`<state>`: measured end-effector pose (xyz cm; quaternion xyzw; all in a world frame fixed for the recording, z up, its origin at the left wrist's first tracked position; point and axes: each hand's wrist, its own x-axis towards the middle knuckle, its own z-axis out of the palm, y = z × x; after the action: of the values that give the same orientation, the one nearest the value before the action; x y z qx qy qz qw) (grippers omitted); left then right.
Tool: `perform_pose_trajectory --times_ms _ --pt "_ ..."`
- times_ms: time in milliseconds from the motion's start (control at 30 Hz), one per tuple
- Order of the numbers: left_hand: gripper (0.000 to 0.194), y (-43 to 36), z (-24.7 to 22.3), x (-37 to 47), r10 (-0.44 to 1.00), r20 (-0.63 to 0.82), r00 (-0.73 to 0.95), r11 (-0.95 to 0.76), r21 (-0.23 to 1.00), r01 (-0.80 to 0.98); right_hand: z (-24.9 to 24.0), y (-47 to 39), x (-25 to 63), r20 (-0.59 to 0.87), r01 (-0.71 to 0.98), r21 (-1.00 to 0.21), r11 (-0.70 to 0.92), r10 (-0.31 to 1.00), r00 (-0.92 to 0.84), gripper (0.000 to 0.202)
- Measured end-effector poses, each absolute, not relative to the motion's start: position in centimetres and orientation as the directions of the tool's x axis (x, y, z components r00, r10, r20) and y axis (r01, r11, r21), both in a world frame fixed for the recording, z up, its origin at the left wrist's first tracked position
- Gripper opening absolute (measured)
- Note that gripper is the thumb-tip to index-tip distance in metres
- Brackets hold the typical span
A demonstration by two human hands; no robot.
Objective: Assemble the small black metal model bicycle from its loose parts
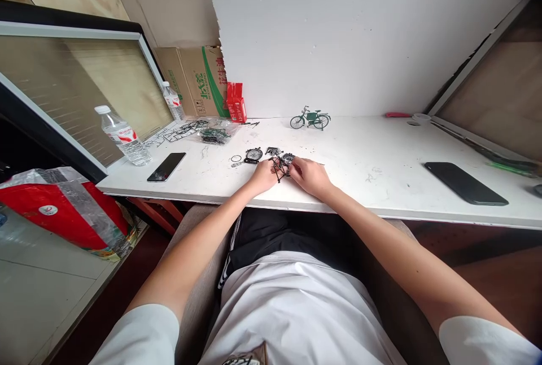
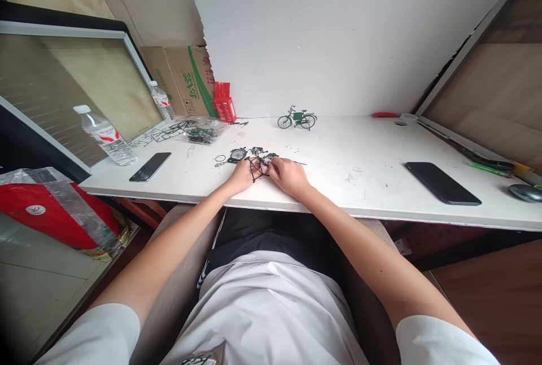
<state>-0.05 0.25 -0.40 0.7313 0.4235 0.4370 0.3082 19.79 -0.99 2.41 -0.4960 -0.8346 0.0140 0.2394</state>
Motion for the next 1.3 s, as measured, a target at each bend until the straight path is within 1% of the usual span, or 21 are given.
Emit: perform_pose_trajectory --times_ms 133,267,400,567,633,767,900,1033,1100,1200,1300 --pt "0.024 -0.14 0.07 0.05 0.879 0.399 0.260 -0.472 0.801 0.368 2.32 -0.87 19.79 0.368 0.839 -0.242 0.487 0.846 -0.385 0.033" --pt "0.029 -0.34 0.33 0.14 0.860 0.441 0.257 -0.509 0.786 0.351 2.40 -0.89 19.74 0.355 0.850 -0.221 0.478 0.851 -0.387 0.037" --pt "0.033 -0.21 0.19 0.06 0.856 0.455 0.244 -0.516 0.784 0.346 2.70 -1.14 19.72 0.343 0.838 -0.245 0.487 0.852 -0.395 0.039" --pt "0.032 -0.15 0.22 0.02 0.854 0.459 0.244 -0.519 0.780 0.348 2.80 -1.35 19.74 0.365 0.819 -0.293 0.493 0.849 -0.381 0.024" --pt "0.030 -0.15 0.29 0.09 0.852 0.464 0.241 -0.522 0.784 0.336 2.76 -1.36 19.75 0.376 0.816 -0.291 0.500 0.844 -0.383 0.022" --pt "0.026 -0.08 0.27 0.21 0.851 0.469 0.235 -0.524 0.782 0.336 2.81 -1.38 19.70 0.370 0.821 -0.261 0.509 0.838 -0.402 0.029" --pt "0.028 -0.04 0.17 0.14 0.855 0.457 0.247 -0.517 0.788 0.333 2.82 -1.34 19.66 0.349 0.842 -0.222 0.492 0.846 -0.402 0.039" --pt "0.033 -0.11 0.25 -0.02 0.856 0.455 0.244 -0.515 0.786 0.341 2.58 -1.14 19.74 0.355 0.839 -0.236 0.491 0.847 -0.396 0.044" --pt "0.034 -0.17 0.35 -0.08 0.855 0.457 0.245 -0.517 0.783 0.345 2.46 -1.07 19.80 0.365 0.833 -0.272 0.482 0.853 -0.374 0.041" --pt "0.034 -0.24 0.44 -0.07 0.856 0.458 0.240 -0.517 0.781 0.351 2.33 -1.05 19.86 0.383 0.819 -0.325 0.473 0.857 -0.344 0.026" --pt "0.032 -0.28 0.42 0.05 0.856 0.465 0.226 -0.516 0.790 0.329 2.21 -1.04 19.84 0.405 0.810 -0.329 0.486 0.847 -0.344 0.020"
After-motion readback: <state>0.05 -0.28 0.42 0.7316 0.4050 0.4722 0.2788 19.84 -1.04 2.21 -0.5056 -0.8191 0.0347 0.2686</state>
